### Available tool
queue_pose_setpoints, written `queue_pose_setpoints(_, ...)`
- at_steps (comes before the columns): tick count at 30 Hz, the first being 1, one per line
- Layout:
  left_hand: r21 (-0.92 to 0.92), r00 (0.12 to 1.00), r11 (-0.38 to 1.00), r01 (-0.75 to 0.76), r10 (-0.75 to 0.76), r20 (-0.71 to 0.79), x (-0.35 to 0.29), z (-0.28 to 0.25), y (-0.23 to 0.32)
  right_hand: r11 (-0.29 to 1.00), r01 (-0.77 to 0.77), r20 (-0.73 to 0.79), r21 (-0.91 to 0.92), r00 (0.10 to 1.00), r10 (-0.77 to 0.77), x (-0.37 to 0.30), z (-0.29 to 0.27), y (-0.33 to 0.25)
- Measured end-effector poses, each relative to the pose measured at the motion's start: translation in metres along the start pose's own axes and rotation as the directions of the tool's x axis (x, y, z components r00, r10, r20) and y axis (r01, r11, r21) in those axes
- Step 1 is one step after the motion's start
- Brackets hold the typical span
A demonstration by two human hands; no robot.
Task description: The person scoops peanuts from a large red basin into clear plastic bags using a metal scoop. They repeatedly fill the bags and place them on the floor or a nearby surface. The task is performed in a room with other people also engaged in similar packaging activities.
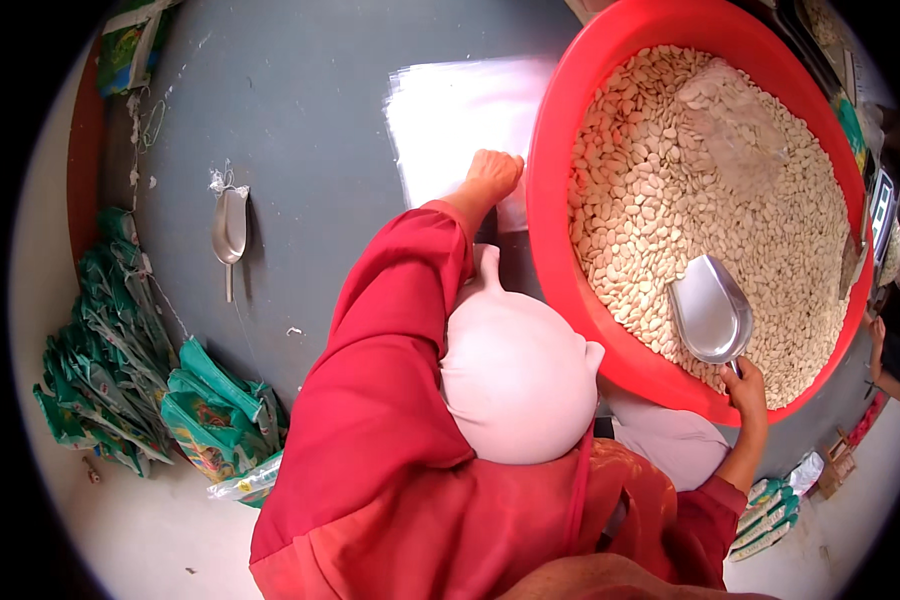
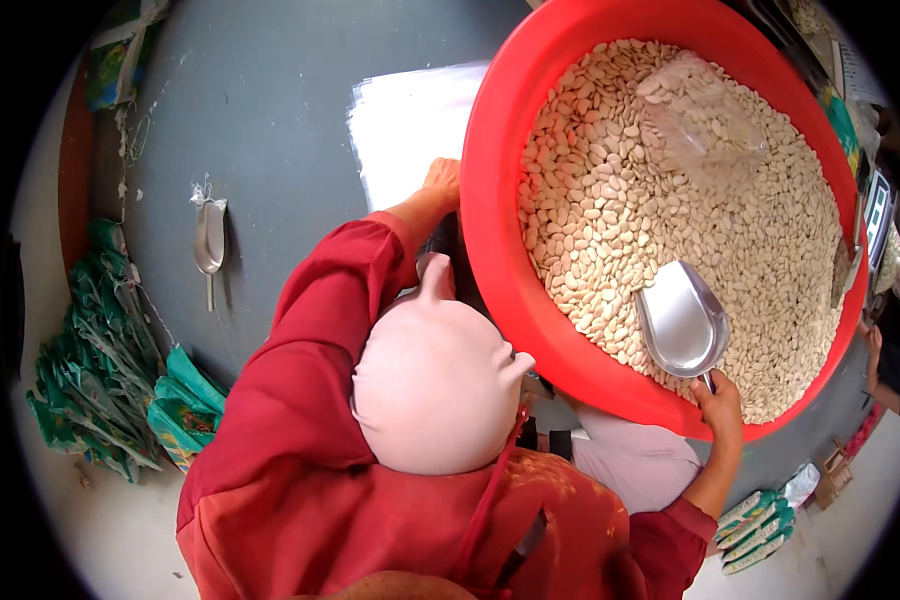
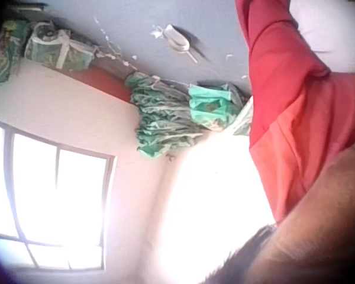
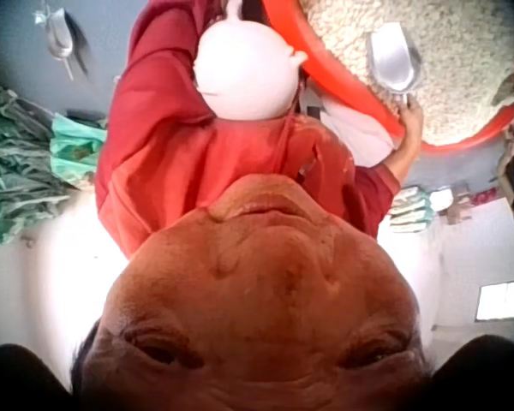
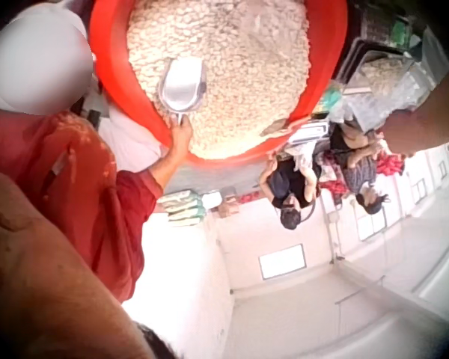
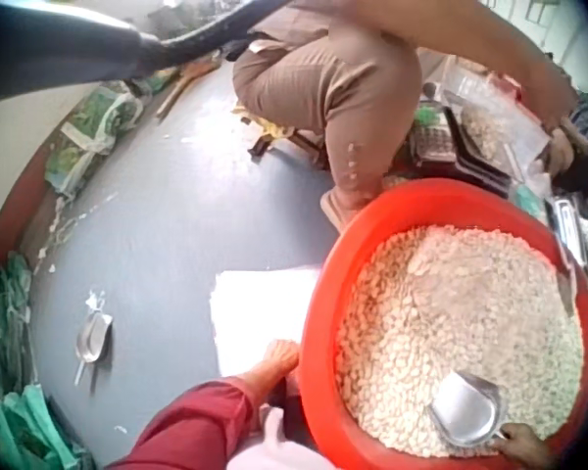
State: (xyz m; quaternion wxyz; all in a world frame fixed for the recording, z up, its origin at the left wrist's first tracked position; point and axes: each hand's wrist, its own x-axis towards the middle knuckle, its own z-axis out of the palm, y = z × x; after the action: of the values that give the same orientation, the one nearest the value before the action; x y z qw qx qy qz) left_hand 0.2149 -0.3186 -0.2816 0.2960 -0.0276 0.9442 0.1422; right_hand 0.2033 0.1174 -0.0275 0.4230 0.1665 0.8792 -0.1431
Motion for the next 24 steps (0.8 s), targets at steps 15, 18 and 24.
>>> queue_pose_setpoints(15,-0.774,0.777,0.611,-0.165,-0.404,-0.483,-0.022,-0.017,-0.039,0.989,0.121,-0.095,-0.084,0.987,-0.129,-0.008,-0.001,0.008)
queue_pose_setpoints(18,-0.935,0.85,0.146,-0.322,-0.39,-0.354,-0.049,-0.078,-0.037,0.925,0.189,-0.187,-0.329,0.948,-0.26,-0.021,-0.008,0.009)
queue_pose_setpoints(24,-0.822,0.839,-0.236,-0.519,-0.324,-0.437,-0.122,-0.168,-0.051,0.785,0.104,-0.221,-0.611,0.929,-0.295,-0.07,-0.028,-0.032)
